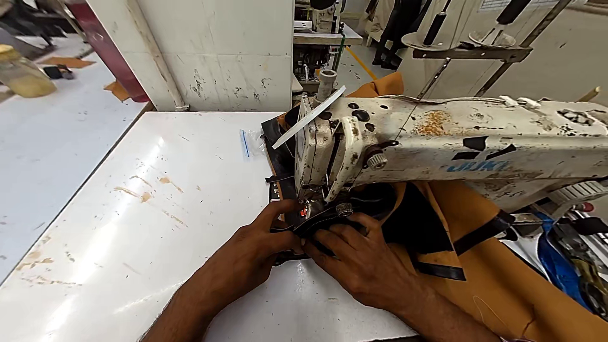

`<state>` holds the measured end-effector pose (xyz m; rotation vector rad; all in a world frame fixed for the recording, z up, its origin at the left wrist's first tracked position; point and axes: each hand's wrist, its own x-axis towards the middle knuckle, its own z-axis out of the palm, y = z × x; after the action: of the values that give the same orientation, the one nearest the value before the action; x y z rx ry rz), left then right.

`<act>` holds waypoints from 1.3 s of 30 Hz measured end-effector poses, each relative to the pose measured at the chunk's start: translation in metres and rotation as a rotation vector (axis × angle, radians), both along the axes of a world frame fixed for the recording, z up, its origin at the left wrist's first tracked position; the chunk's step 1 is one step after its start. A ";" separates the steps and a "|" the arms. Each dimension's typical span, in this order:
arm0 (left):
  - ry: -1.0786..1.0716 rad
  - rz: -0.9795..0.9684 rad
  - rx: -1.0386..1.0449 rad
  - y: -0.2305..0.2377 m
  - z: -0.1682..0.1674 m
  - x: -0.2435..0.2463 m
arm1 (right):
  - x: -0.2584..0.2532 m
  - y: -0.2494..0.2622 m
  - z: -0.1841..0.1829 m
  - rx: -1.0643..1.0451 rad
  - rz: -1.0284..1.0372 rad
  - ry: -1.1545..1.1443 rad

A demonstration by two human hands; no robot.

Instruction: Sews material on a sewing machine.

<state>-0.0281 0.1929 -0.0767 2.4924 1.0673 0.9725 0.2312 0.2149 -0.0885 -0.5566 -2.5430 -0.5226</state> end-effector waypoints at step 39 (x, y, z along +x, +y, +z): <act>-0.179 0.078 -0.285 -0.019 -0.017 0.011 | -0.013 -0.020 -0.007 0.020 -0.170 0.169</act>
<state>-0.0172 0.1741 -0.0940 2.1089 1.1618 0.9682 0.2186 0.1949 -0.0959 -0.7809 -2.3406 -0.5358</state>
